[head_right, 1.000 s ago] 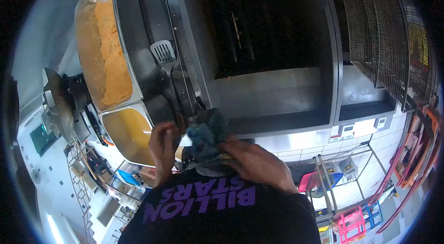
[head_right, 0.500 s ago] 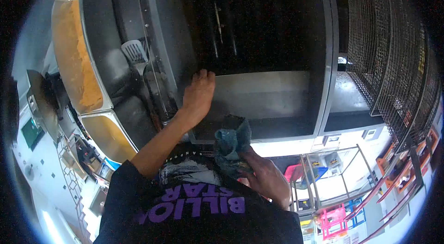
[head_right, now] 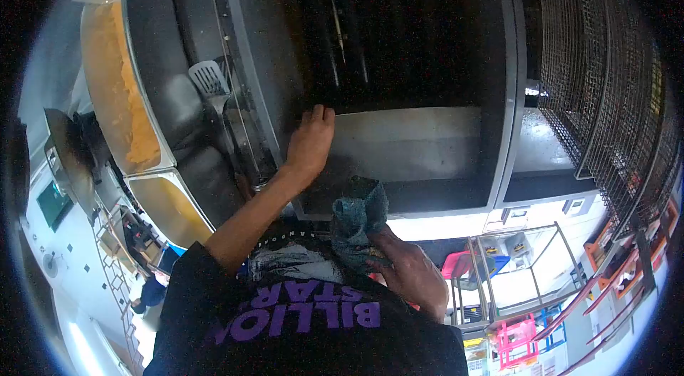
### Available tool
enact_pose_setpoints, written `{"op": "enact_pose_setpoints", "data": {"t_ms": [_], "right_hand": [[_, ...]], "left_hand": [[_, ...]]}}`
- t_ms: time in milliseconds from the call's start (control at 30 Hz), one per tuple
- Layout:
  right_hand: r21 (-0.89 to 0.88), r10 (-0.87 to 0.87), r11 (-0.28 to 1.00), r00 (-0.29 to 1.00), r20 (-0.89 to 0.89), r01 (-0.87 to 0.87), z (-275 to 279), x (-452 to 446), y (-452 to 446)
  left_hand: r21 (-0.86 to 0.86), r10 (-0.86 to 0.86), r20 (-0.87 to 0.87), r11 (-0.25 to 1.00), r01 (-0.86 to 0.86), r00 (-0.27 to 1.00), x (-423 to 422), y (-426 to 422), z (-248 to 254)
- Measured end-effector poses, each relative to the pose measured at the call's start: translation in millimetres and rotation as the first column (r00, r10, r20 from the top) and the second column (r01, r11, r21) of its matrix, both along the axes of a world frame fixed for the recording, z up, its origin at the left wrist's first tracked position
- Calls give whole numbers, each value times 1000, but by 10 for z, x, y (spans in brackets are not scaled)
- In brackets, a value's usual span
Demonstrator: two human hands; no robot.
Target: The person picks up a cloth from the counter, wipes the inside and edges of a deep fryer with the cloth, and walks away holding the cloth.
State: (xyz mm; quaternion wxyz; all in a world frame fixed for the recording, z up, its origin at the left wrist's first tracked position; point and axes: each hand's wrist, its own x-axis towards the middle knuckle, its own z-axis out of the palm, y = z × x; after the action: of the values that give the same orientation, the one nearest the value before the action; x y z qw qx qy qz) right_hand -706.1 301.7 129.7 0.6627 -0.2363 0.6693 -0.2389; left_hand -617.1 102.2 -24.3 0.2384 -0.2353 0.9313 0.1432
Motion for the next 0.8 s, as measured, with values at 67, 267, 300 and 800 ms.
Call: {"op": "enact_pose_setpoints", "data": {"t_ms": [67,267,300,800], "right_hand": [[4,18,1000,1000,-9,-17,39,0,-44],[-35,53,998,996,-73,-55,89,-30,-114],[-44,66,997,991,-114,-71,98,-42,-96],[-23,156,986,967,-201,-164,170,-198,-335]], "left_hand": [[52,10,29,999,-11,1000,5,-13,12],[47,70,-127,997,-64,989,136,73,203],[127,77,-96,990,-64,992,185,98,361],[316,70,76,944,-91,995,1877,346,1251]]}}
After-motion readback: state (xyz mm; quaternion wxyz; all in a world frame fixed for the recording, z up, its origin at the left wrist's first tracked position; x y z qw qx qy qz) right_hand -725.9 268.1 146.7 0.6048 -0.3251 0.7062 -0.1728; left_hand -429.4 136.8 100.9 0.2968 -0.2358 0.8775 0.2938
